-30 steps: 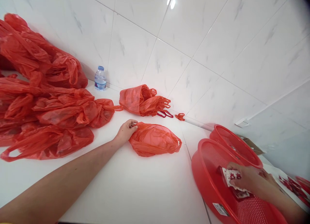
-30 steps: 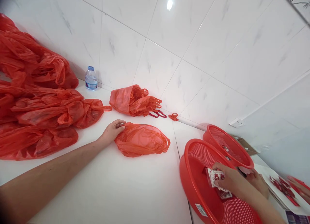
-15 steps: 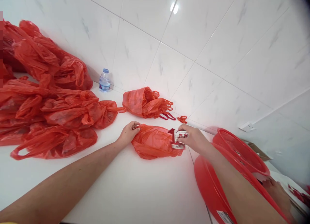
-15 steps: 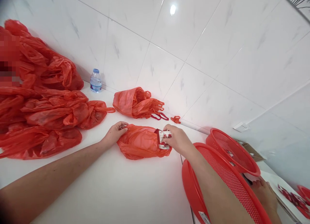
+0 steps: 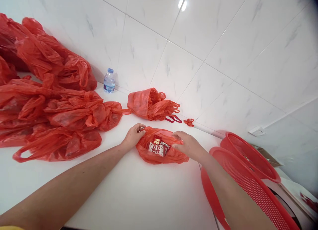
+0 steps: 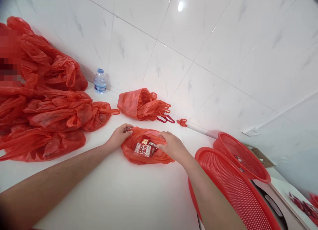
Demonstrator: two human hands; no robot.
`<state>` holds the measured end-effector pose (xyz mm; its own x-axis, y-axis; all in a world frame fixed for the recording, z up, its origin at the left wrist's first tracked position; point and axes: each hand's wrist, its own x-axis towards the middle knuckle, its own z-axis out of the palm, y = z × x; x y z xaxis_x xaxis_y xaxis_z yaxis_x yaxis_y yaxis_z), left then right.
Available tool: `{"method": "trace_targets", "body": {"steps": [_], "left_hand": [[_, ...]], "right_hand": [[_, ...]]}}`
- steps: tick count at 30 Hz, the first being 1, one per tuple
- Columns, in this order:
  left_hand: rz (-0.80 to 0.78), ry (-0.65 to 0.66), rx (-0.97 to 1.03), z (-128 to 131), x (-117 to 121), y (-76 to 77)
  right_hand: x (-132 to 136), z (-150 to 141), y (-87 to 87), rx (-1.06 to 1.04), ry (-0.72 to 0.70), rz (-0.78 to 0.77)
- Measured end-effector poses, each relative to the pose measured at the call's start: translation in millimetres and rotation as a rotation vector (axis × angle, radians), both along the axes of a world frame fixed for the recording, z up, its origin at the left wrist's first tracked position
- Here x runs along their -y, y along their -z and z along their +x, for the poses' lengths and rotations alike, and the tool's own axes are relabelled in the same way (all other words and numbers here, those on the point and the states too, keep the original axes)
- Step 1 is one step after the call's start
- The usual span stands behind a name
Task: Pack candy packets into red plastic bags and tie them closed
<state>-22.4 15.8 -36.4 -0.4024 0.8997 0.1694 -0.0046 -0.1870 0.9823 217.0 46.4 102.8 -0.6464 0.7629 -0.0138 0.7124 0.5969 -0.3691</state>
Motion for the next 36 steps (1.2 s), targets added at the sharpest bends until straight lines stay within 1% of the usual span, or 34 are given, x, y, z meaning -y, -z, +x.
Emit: {"method": "trace_targets", "body": {"steps": [3, 6, 8, 11, 13, 16, 19, 21, 23, 26, 28, 30, 32, 34, 36], "left_hand": [[0.002, -0.006, -0.007, 0, 0, 0.1], [0.000, -0.009, -0.013, 0, 0, 0.5], [-0.003, -0.008, -0.014, 0, 0, 0.8], [-0.003, -0.006, -0.012, 0, 0, 0.3], [0.000, -0.003, -0.008, 0, 0, -0.6], [0.004, 0.001, -0.004, 1, 1, -1.4], [0.002, 0.000, -0.006, 1, 0, -0.8], [0.001, 0.001, -0.008, 1, 0, 0.3], [0.003, -0.003, -0.009, 0, -1, 1.3], [0.008, -0.016, -0.009, 0, -1, 1.9], [0.015, -0.023, -0.003, 1, 0, 1.5], [0.027, -0.036, 0.009, 2, 0, 0.5], [0.052, -0.070, 0.027, 3, 0, -1.3], [0.090, -0.131, 0.050, 2, 1, -4.7], [0.138, -0.205, 0.071, -1, 2, -10.5]], "right_hand": [[21, 20, 3.1, 0.076, -0.007, -0.099], [35, 41, 11.9, 0.209, -0.022, -0.185], [36, 56, 20.1, 0.294, 0.003, -0.245], [27, 78, 32.0, 0.357, 0.072, -0.276], [17, 90, 36.9, 0.362, 0.129, -0.237], [4, 98, 37.1, 0.365, 0.225, -0.103], [-4, 95, 34.4, 0.371, 0.318, 0.073], [-7, 89, 36.6, 0.342, 0.353, 0.136], [-11, 82, 43.7, 0.261, 0.386, 0.105], [-17, 72, 57.2, 0.121, 0.431, -0.019], [-20, 66, 60.7, 0.041, 0.437, -0.072], [-22, 63, 56.1, -0.036, 0.441, -0.079], [-22, 60, 45.5, -0.201, 0.472, -0.046], [-19, 59, 34.5, -0.493, 0.519, 0.014], [-14, 57, 28.4, -0.818, 0.556, 0.056]]}}
